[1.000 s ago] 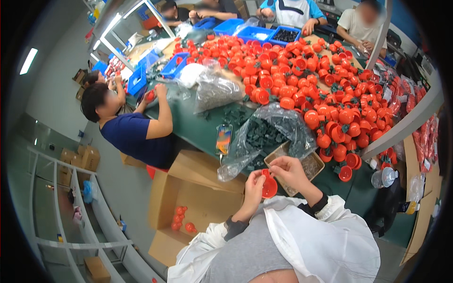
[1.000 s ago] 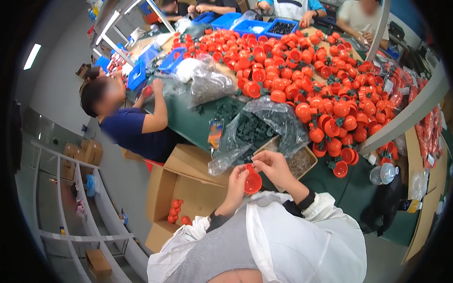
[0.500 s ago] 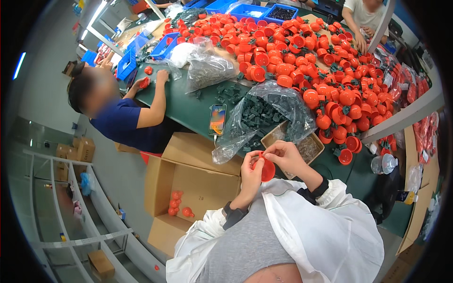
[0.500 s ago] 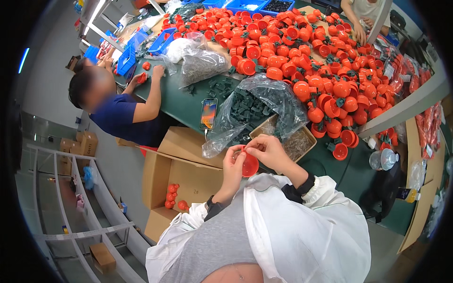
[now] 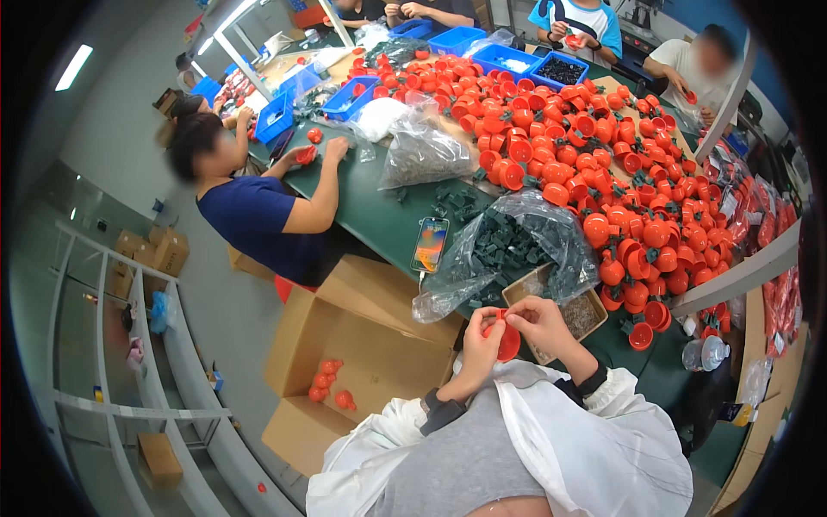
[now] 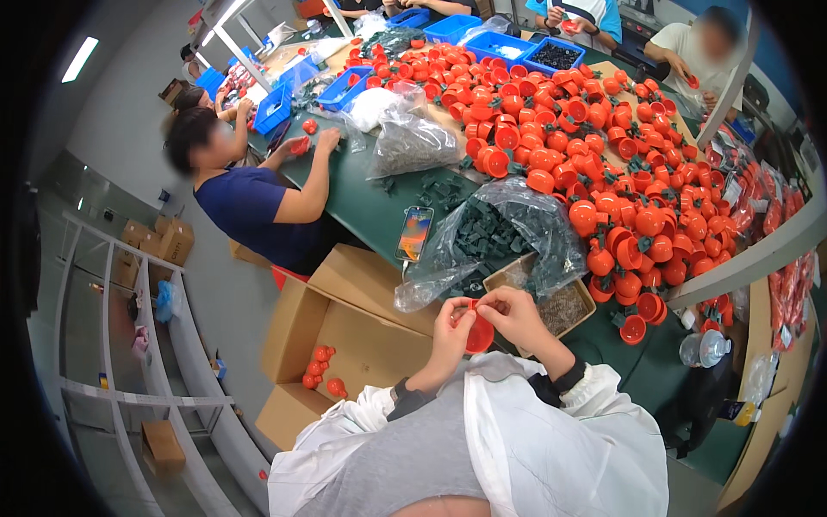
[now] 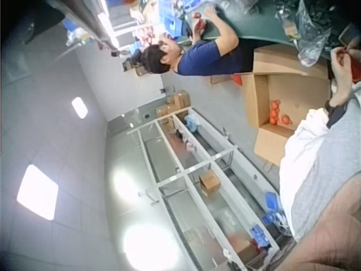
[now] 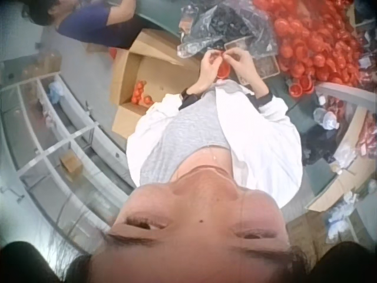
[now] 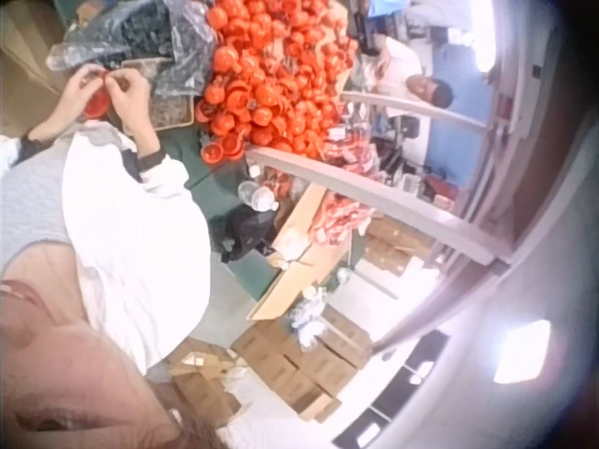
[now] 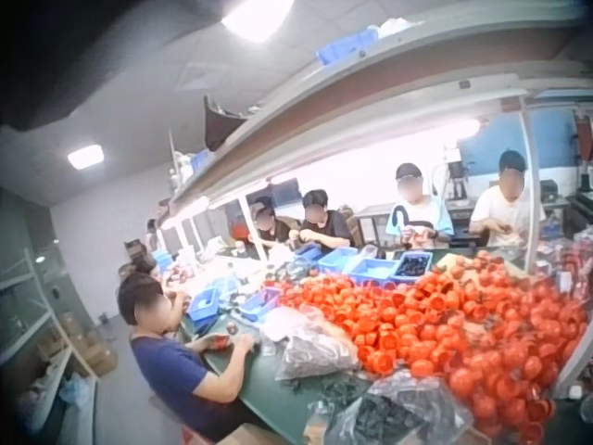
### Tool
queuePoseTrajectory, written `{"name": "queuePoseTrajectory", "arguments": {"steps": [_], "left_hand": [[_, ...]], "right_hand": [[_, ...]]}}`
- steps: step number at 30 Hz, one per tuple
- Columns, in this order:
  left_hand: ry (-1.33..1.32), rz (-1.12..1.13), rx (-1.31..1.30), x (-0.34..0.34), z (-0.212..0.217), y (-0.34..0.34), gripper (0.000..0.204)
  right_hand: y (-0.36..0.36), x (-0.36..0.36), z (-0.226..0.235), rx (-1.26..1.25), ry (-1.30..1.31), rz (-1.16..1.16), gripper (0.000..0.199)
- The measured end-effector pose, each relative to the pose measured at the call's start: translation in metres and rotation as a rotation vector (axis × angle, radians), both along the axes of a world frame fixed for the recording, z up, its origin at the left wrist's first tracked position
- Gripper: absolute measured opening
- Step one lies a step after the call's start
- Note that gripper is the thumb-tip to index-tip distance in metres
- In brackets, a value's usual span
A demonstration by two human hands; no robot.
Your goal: Assembling plastic components (red caps and green stems) in a factory setting.
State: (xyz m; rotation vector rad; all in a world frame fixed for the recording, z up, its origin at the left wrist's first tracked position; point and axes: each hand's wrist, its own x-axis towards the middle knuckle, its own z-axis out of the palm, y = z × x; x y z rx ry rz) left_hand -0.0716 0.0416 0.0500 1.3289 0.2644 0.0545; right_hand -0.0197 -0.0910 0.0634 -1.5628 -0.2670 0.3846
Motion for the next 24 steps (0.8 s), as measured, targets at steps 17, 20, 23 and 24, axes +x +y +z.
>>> {"name": "queuePoseTrajectory", "arguments": {"steps": [17, 20, 23, 24], "left_hand": [[-0.022, -0.022, 0.057, -0.002, 0.011, 0.007, 0.02], [0.009, -0.038, 0.042, -0.001, 0.013, 0.008, 0.02], [0.007, -0.032, 0.065, -0.001, 0.012, 0.008, 0.02], [0.008, -0.032, 0.052, -0.001, 0.012, 0.008, 0.02]], "right_hand": [[0.003, 0.006, 0.007, 0.039, 0.034, 0.014, 0.011], [0.0, 0.008, 0.01, -0.006, 0.05, 0.073, 0.013], [0.0, 0.007, 0.01, -0.02, 0.052, 0.076, 0.014], [0.0, 0.007, 0.01, -0.024, 0.057, 0.072, 0.014]]}}
